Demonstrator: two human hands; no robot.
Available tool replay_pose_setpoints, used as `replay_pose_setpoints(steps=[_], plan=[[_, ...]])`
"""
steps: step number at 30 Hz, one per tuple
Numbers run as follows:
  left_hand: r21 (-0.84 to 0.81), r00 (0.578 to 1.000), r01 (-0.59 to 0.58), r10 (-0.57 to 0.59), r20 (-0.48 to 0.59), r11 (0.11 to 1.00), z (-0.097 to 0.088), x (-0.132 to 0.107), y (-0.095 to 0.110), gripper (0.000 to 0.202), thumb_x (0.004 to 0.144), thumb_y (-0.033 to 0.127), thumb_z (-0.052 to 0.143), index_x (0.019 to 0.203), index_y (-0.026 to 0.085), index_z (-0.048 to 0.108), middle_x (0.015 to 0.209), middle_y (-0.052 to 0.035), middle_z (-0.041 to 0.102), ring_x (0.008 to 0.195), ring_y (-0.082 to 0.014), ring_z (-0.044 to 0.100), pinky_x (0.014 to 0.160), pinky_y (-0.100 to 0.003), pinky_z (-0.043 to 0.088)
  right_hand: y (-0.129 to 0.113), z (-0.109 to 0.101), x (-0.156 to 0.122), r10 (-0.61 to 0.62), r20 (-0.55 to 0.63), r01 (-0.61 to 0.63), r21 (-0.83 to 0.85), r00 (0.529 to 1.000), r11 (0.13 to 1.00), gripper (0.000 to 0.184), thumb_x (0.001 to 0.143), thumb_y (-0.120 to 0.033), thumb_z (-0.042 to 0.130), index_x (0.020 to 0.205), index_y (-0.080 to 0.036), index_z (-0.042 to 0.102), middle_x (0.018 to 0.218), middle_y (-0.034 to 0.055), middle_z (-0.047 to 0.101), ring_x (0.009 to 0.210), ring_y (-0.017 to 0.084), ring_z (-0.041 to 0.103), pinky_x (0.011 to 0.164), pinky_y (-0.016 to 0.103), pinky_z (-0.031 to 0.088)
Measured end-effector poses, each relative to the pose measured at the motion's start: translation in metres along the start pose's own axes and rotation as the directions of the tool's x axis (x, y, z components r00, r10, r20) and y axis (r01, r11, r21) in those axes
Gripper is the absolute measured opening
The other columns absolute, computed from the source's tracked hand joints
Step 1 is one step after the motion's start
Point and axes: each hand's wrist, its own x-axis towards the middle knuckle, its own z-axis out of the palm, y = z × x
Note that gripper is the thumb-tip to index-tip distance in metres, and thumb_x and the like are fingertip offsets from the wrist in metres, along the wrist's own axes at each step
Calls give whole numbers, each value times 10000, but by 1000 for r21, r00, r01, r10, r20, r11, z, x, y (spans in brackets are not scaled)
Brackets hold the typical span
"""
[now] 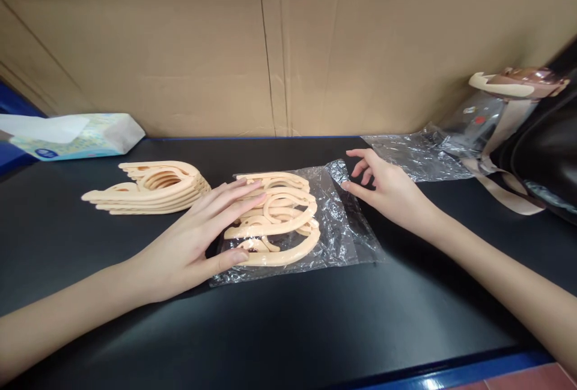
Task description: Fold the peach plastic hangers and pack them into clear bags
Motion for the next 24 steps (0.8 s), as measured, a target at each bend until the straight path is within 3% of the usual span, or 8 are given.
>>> replay_pose_setpoints(steps=[7,11,16,24], plan=[[40,995,-98,97,28,994,-3,5,17,621,1006,571,459,1531,252,368,1602,-63,392,1505,-276,291,1237,-463,258,0,6,0,44,141,-70,184,989,980,504,896,-492,586,1303,-207,500,743,-5,630,647,179,568,635,354,465],[48,984,-158,153,95,986,-4,13,39,660,1001,581,460,1542,221,346,1615,-59,372,1532,-256,231,1249,-446,236,-7,-1,0,66,273,-159,332,960,930,681,863,-502,638,1410,-173,399,635,-43,599,609,180,566,613,346,453],[94,973,-208,196,124,974,0,27,60,673,1008,568,448,1507,118,406,1592,-121,402,1516,-281,270,1246,-441,236,-7,-16,-2,12,475,-239,420,880,875,905,868,-452,680,1566,-167,179,710,-18,629,670,180,607,564,309,442],[176,963,-256,235,135,950,27,35,72,658,1020,586,388,1445,94,486,1555,-158,450,1466,-359,358,1183,-492,317,-12,-25,-2,-4,472,-254,481,882,839,930,878,-435,692,1593,-190,150,695,-33,577,639,158,562,555,298,437]])
